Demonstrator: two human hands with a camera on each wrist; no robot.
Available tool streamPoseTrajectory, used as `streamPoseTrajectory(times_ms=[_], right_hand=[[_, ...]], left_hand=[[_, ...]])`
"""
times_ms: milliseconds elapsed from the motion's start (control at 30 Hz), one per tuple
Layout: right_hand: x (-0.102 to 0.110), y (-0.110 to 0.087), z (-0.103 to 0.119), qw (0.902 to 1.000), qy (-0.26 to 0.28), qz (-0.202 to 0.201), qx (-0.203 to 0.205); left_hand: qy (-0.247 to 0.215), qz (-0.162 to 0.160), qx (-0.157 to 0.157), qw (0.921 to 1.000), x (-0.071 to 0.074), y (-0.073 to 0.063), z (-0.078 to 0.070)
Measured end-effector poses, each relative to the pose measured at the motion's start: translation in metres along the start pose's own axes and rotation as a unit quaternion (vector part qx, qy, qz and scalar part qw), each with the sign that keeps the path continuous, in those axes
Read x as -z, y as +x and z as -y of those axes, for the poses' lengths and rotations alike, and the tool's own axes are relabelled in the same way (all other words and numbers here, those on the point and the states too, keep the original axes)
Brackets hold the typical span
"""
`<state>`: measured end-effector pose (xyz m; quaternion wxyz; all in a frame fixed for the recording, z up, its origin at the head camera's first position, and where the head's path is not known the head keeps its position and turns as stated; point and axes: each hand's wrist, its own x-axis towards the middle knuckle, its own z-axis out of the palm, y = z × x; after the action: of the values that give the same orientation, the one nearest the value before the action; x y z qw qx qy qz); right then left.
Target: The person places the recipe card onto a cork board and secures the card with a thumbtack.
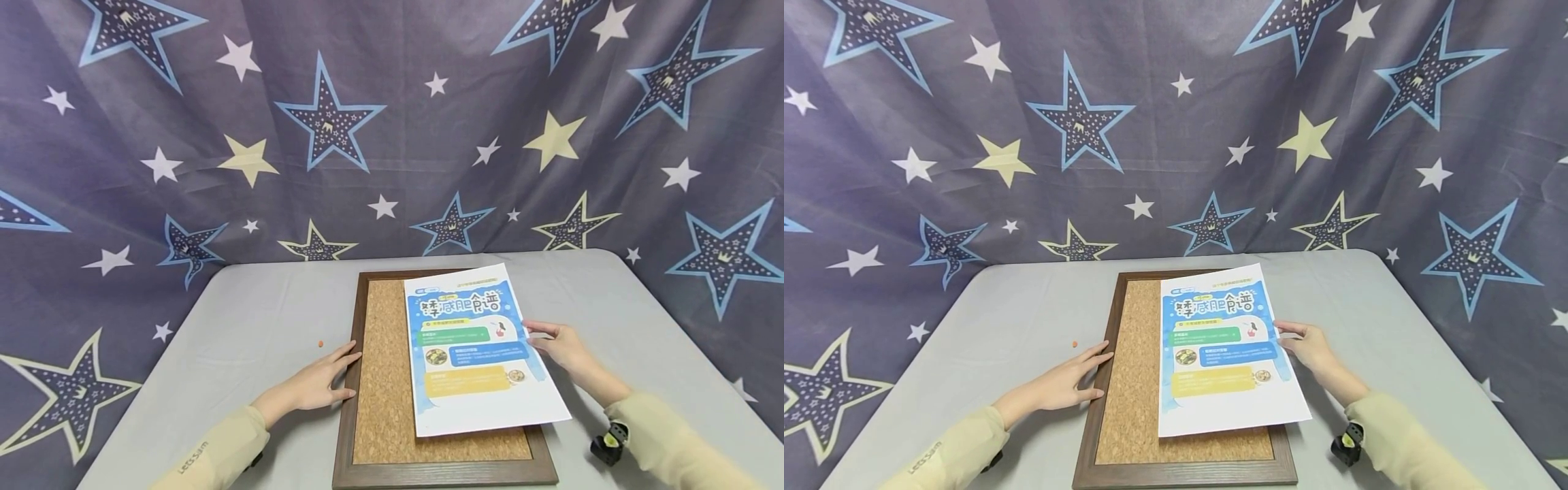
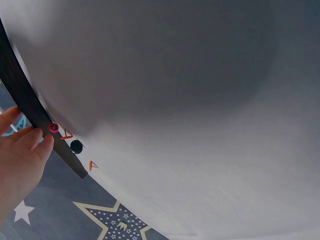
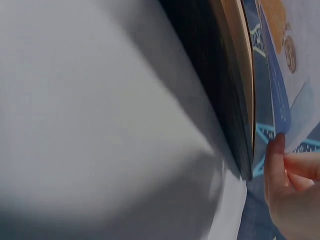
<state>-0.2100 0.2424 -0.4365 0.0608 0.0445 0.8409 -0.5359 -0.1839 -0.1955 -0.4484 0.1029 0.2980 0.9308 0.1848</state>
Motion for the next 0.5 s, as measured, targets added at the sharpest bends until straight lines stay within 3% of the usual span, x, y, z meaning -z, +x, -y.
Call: streamPoseTrajectory(times_ms=[500], right_hand=[[-0.036, -0.005, 0.013, 0.9993, 0.037, 0.003, 0.001]], left_hand=[[0.004, -0.003, 0.003, 1.0000, 0.000, 0.001, -0.001]])
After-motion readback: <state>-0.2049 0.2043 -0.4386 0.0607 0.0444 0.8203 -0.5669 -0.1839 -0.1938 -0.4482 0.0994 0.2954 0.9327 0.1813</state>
